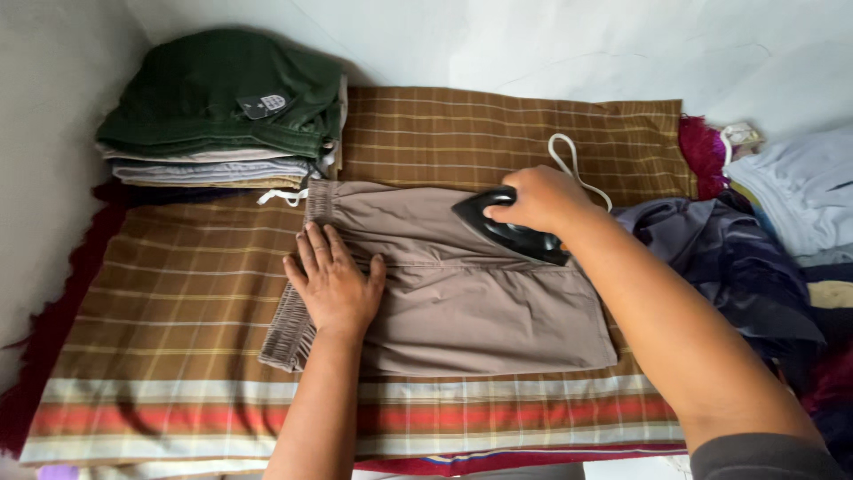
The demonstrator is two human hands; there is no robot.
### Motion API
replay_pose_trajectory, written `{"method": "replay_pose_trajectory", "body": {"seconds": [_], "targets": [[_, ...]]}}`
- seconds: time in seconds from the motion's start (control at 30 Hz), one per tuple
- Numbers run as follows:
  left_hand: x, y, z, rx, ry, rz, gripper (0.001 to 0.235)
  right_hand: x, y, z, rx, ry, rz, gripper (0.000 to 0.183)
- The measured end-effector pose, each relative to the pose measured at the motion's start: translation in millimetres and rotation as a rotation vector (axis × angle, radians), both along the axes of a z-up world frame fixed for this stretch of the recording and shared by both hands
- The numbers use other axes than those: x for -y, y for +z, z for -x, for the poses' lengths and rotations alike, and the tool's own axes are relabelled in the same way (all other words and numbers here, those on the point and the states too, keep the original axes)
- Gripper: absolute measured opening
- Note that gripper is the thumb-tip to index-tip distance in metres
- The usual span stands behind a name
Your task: The person irons a pair of green shorts on a plaid-covered table, then places them on a stack of folded clothes. Next, they unfold and iron a pair of brown shorts, smoothing the fabric with the iron.
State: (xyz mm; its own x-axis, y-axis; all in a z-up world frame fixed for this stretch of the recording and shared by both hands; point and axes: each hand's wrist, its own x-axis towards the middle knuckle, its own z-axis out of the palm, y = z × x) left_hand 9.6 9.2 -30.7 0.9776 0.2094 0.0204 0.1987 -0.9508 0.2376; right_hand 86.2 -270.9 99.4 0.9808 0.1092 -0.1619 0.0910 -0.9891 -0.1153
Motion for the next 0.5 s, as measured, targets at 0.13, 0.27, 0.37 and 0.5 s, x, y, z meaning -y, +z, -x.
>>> {"method": "replay_pose_trajectory", "body": {"seconds": [0.13,0.27,0.37,0.5], "targets": [[3,-6,-2,0.033,0.014,-0.040,0.096,25,-9,-9,0.021,-0.076,-0.010,0.044],[2,-6,0,0.045,0.002,-0.038,0.096,27,-14,-9,-0.007,-0.108,0.037,0.053],[1,-7,-1,0.052,-0.014,-0.021,0.096,29,-6,0,-0.015,-0.124,0.058,0.052],[2,-16,-3,0.040,0.007,-0.034,0.097,47,-11,-8,-0.002,-0.157,0.069,0.054]]}}
